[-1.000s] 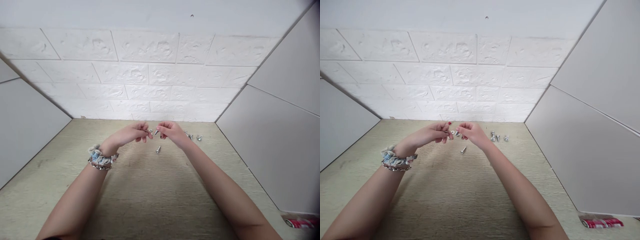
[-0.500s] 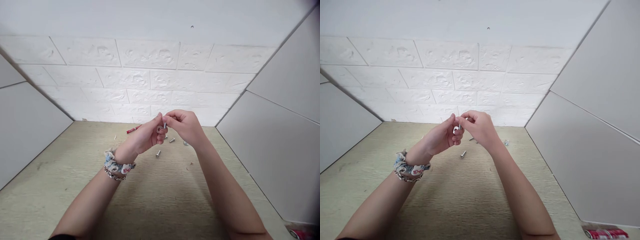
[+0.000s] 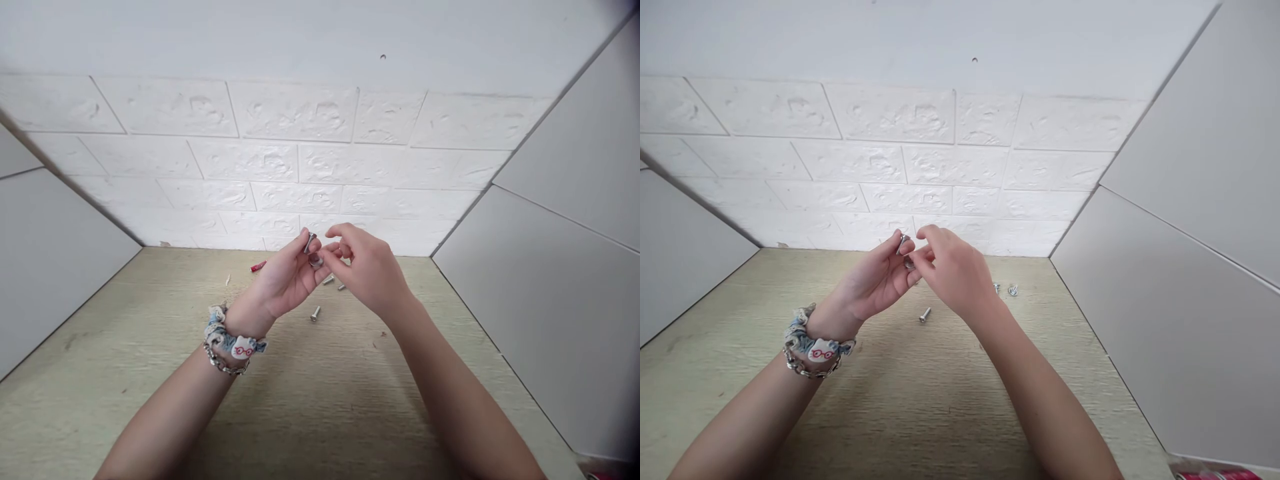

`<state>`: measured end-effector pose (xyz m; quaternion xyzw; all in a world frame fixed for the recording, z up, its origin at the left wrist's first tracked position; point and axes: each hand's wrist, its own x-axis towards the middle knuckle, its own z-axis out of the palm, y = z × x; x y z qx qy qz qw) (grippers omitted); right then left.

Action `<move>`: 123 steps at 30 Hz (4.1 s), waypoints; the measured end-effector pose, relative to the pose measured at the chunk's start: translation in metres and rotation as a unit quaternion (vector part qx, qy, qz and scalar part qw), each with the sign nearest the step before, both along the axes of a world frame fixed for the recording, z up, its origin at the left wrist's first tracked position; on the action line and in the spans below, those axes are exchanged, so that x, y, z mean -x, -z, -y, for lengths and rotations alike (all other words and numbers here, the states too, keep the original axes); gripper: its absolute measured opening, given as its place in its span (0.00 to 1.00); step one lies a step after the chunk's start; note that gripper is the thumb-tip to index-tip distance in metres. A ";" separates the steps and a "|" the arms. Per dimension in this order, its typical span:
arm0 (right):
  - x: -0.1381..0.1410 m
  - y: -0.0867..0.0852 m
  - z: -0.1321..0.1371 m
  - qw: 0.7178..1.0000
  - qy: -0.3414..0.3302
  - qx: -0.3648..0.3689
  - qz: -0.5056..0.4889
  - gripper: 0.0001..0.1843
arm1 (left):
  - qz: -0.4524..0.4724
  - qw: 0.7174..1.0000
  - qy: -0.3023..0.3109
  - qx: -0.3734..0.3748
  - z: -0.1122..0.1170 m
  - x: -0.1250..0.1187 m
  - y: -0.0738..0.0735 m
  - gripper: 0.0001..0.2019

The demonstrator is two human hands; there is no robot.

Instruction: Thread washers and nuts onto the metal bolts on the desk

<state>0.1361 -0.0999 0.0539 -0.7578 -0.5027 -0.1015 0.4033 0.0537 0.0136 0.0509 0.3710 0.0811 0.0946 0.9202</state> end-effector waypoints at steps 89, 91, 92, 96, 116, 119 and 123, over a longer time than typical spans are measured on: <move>0.004 -0.010 0.021 0.956 -0.194 -0.136 -0.173 0.09 | 0.049 0.883 -0.115 -0.451 0.001 0.025 -0.010 0.22; 0.003 -0.011 0.022 0.953 -0.201 -0.135 -0.183 0.09 | 0.046 0.881 -0.120 -0.455 0.001 0.026 -0.011 0.20; 0.003 -0.011 0.022 0.952 -0.201 -0.135 -0.186 0.09 | 0.043 0.880 -0.122 -0.457 0.001 0.027 -0.012 0.19; 0.003 -0.012 0.023 0.950 -0.201 -0.132 -0.198 0.10 | 0.037 0.874 -0.132 -0.466 0.002 0.027 -0.014 0.18; 0.001 -0.010 0.027 0.895 -0.303 -0.097 -0.313 0.11 | 0.042 0.865 -0.120 -0.485 0.015 0.037 -0.020 0.18; 0.002 -0.010 0.028 0.909 -0.282 -0.102 -0.291 0.11 | 0.041 0.855 -0.122 -0.503 0.015 0.037 -0.019 0.17; 0.006 -0.011 0.027 0.927 -0.246 -0.128 -0.254 0.11 | 0.044 0.840 -0.132 -0.524 0.015 0.037 -0.019 0.15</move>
